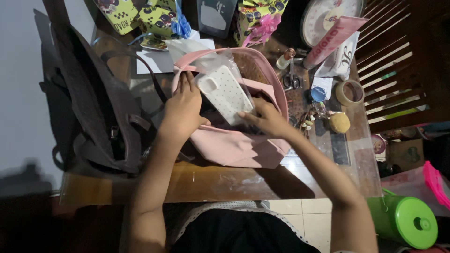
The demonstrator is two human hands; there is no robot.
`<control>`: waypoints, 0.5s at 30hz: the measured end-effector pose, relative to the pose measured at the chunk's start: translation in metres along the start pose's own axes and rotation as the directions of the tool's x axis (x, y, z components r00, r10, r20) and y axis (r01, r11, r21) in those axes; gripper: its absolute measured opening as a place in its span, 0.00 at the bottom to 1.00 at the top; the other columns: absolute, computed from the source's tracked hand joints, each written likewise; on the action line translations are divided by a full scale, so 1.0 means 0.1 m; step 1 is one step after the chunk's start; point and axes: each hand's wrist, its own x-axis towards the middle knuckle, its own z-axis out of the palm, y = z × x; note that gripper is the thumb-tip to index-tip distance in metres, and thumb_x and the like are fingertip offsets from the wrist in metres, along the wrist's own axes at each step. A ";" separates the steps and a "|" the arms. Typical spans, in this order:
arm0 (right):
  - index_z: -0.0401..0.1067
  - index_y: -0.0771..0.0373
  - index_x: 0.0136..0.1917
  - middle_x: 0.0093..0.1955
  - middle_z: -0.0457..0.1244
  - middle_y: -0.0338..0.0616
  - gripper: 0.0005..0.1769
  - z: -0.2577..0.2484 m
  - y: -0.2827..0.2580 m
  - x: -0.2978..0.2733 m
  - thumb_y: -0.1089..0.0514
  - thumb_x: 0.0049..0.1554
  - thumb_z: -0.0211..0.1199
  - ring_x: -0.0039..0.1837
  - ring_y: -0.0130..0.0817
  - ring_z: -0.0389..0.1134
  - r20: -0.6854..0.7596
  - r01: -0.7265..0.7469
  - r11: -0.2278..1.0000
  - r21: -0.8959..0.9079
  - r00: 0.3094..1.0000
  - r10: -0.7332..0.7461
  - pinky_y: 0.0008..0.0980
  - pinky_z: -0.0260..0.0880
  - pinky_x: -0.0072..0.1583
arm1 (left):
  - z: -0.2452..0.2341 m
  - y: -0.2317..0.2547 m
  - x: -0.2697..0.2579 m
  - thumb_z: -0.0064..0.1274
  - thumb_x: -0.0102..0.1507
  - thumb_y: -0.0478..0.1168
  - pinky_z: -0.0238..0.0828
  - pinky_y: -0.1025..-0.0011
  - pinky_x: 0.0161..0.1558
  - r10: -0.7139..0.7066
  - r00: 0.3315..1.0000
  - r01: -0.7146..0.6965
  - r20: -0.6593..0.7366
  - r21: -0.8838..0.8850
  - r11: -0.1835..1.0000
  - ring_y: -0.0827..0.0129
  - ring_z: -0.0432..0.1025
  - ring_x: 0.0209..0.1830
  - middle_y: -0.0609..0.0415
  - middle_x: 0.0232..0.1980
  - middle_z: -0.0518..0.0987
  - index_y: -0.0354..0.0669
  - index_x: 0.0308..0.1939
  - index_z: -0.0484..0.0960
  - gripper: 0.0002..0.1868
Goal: The person sits at a cluttered wooden table and packs personal items, including pens, cosmetics, a phone and small containers, into a pink handbag and a dark bag, arranging the contents and handling the bag straps. They then pick up a plastic bag and walk through a hallway carrying the bags.
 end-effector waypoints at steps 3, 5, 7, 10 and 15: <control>0.74 0.65 0.54 0.51 0.65 0.49 0.20 -0.23 -0.05 -0.05 0.47 0.58 0.64 0.50 0.37 0.69 0.161 -0.037 0.996 -0.077 0.986 0.050 0.41 0.68 0.55 | -0.10 0.05 -0.11 0.80 0.39 0.48 0.64 0.63 0.65 0.051 0.999 -0.051 -0.018 0.000 0.999 0.40 0.53 0.76 0.22 0.74 0.53 0.18 0.71 0.45 0.72; 0.78 0.64 0.52 0.49 0.64 0.53 0.17 -0.42 -0.08 -0.10 0.48 0.59 0.64 0.52 0.45 0.68 0.273 0.213 0.943 -0.254 0.952 -0.142 0.43 0.67 0.57 | -0.16 0.11 -0.18 0.78 0.41 0.48 0.63 0.62 0.66 0.073 0.997 -0.073 -0.041 -0.017 0.997 0.40 0.54 0.75 0.23 0.74 0.54 0.18 0.72 0.45 0.71; 0.80 0.65 0.49 0.52 0.64 0.57 0.16 -0.46 -0.17 -0.13 0.50 0.56 0.65 0.55 0.52 0.66 0.303 0.371 0.855 -0.362 0.915 -0.268 0.45 0.66 0.58 | -0.23 0.18 -0.25 0.77 0.43 0.45 0.63 0.62 0.67 0.118 0.988 -0.119 -0.095 -0.008 0.993 0.40 0.55 0.75 0.23 0.74 0.55 0.18 0.73 0.45 0.68; 0.78 0.66 0.48 0.60 0.64 0.59 0.17 -0.37 -0.40 -0.29 0.51 0.52 0.67 0.59 0.57 0.66 0.239 0.344 0.775 -0.530 0.937 -0.253 0.48 0.65 0.61 | -0.34 0.29 -0.35 0.75 0.45 0.41 0.65 0.63 0.66 0.191 0.968 -0.191 -0.165 0.014 0.982 0.39 0.56 0.76 0.23 0.74 0.55 0.18 0.73 0.45 0.66; 0.72 0.64 0.61 0.64 0.62 0.61 0.37 -0.45 -0.80 -0.44 0.40 0.46 0.70 0.61 0.57 0.65 0.089 0.022 0.718 -0.696 0.994 0.056 0.50 0.65 0.60 | -0.58 0.36 -0.53 0.75 0.41 0.41 0.66 0.61 0.63 0.226 0.958 -0.236 -0.177 -0.040 0.971 0.36 0.55 0.74 0.22 0.73 0.55 0.20 0.72 0.44 0.68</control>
